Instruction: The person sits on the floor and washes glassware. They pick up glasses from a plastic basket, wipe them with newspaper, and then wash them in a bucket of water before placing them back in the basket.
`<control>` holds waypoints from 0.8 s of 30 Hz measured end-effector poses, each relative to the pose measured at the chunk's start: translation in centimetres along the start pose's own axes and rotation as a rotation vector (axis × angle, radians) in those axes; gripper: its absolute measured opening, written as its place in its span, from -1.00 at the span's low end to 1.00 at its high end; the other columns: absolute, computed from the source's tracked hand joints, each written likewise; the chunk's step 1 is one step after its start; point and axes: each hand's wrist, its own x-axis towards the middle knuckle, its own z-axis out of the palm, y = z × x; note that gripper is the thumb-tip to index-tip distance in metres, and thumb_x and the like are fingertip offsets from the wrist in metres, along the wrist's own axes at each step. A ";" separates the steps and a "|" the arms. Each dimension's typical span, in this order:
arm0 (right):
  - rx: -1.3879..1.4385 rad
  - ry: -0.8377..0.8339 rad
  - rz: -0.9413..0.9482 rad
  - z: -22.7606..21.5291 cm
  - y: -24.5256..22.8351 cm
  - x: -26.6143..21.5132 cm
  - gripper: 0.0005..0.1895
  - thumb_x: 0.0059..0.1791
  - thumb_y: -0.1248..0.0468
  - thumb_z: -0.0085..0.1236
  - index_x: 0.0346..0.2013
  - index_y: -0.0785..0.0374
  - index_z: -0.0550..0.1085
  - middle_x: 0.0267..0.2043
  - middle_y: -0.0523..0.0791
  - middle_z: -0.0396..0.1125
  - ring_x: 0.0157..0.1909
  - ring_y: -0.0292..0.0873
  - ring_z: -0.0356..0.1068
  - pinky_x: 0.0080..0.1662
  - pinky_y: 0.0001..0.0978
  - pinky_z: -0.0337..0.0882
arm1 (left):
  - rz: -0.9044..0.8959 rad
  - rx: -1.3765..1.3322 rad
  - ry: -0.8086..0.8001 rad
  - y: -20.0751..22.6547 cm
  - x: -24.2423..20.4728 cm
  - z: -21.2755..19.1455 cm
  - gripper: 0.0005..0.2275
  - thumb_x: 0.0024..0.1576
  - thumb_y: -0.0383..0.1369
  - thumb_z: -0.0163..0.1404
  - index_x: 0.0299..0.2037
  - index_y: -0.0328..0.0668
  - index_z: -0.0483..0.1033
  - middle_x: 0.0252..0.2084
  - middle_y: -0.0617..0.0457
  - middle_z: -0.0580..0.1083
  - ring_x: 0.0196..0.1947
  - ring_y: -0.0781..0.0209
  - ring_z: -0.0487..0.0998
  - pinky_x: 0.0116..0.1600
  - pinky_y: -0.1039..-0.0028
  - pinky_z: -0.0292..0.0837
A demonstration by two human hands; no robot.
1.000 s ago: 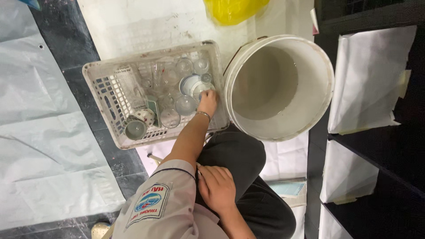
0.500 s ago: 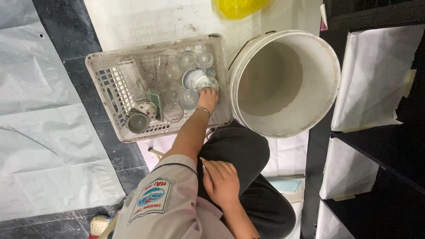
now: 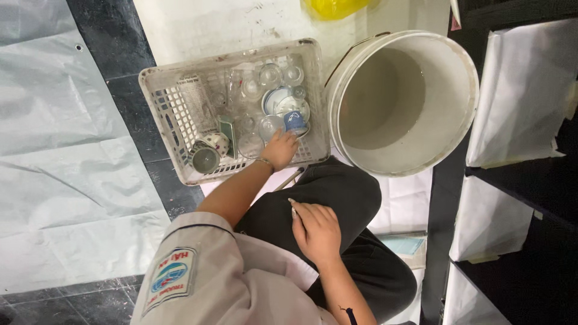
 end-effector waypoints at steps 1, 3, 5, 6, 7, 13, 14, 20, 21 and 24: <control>0.003 0.003 -0.007 0.0 0.0 0.0 -0.75 -0.07 0.36 0.22 -0.09 0.23 0.58 -0.18 -0.09 0.50 -0.13 -0.07 0.49 -0.04 -0.22 0.40 | -0.009 -0.050 -0.011 -0.2 -0.8 -1.0 -0.71 0.13 -0.37 -0.06 0.04 -0.23 0.53 0.16 -0.08 0.46 0.28 -0.04 0.34 0.36 -0.03 0.10; 0.007 0.009 -0.019 0.0 -0.1 -0.2 -0.75 -0.07 0.36 0.22 -0.10 0.25 0.57 -0.17 -0.08 0.50 -0.12 -0.05 0.49 -0.04 -0.22 0.40 | -0.027 -0.154 -0.034 -1.0 -2.8 -3.1 -0.79 0.19 -0.38 -0.04 -0.03 -0.21 0.57 0.08 -0.05 0.51 0.21 0.01 0.42 0.32 0.11 0.24; 0.011 0.025 -0.033 0.1 -0.1 -0.2 -0.77 -0.06 0.36 0.22 -0.11 0.25 0.56 -0.17 -0.08 0.50 -0.12 -0.06 0.49 -0.04 -0.22 0.40 | -0.079 -0.105 0.144 -2.9 -5.1 -5.4 -0.76 0.00 -0.40 0.02 -0.12 -0.17 0.59 -0.05 0.01 0.55 0.06 0.03 0.50 0.21 0.10 0.30; 0.014 0.034 -0.039 0.2 -0.2 -0.2 -0.78 -0.06 0.37 0.22 -0.11 0.26 0.56 -0.17 -0.08 0.50 -0.13 -0.06 0.49 -0.05 -0.23 0.41 | -0.156 -0.127 0.236 -4.1 -6.2 -6.5 -0.77 0.02 -0.39 0.03 -0.12 -0.16 0.59 -0.05 -0.01 0.55 0.02 -0.01 0.51 0.14 0.08 0.30; 0.013 0.035 -0.040 0.2 -0.2 -0.1 -0.78 -0.06 0.37 0.22 -0.11 0.26 0.57 -0.17 -0.08 0.50 -0.13 -0.06 0.50 -0.05 -0.23 0.41 | -0.233 -0.149 0.327 -5.3 -7.3 -7.4 -0.77 0.04 -0.38 0.04 -0.11 -0.15 0.59 -0.05 -0.03 0.55 -0.01 -0.05 0.52 0.07 0.06 0.30; -0.007 0.021 -0.030 0.7 -1.0 -0.1 -0.78 -0.06 0.37 0.21 -0.12 0.26 0.58 -0.18 -0.08 0.51 -0.14 -0.08 0.50 -0.06 -0.24 0.40 | -0.629 -0.068 0.475 -13.2 -12.7 -8.9 -0.73 0.08 -0.33 0.09 -0.03 -0.20 0.54 -0.03 -0.17 0.54 -0.05 -0.21 0.54 0.08 0.05 0.37; -0.010 0.014 -0.032 0.7 -1.3 0.0 -0.78 -0.06 0.37 0.21 -0.11 0.26 0.57 -0.18 -0.08 0.51 -0.14 -0.08 0.50 -0.06 -0.24 0.40 | -0.684 -0.037 0.531 -14.2 -12.9 -8.5 -0.73 0.10 -0.31 0.10 -0.03 -0.20 0.54 -0.01 -0.19 0.55 -0.05 -0.24 0.54 0.08 0.05 0.38; -0.037 0.012 -0.015 1.2 -2.3 1.3 -0.79 -0.09 0.37 0.22 -0.16 0.24 0.58 -0.22 -0.09 0.51 -0.18 -0.09 0.50 -0.10 -0.25 0.41 | -1.457 -0.411 0.011 -18.7 -10.5 -4.6 -0.50 0.03 -0.14 0.14 0.13 -0.24 0.44 0.13 -0.25 0.47 0.13 -0.24 0.51 0.18 0.06 0.42; -0.046 0.015 -0.009 1.4 -2.3 1.1 -0.80 -0.09 0.37 0.22 -0.17 0.24 0.58 -0.22 -0.09 0.51 -0.18 -0.10 0.50 -0.10 -0.25 0.41 | -1.475 -0.462 -0.040 -19.0 -10.5 -3.8 -0.48 0.03 -0.11 0.14 0.16 -0.22 0.43 0.15 -0.23 0.46 0.15 -0.22 0.50 0.22 0.09 0.40; -0.070 0.038 -0.009 1.7 -2.0 1.0 -0.79 -0.09 0.38 0.22 -0.16 0.23 0.59 -0.24 -0.11 0.51 -0.18 -0.11 0.51 -0.09 -0.28 0.42 | -1.557 -0.505 -0.036 -19.3 -9.9 -2.0 -0.38 0.02 -0.11 0.16 0.26 -0.22 0.33 0.16 -0.23 0.48 0.16 -0.21 0.51 0.24 0.11 0.41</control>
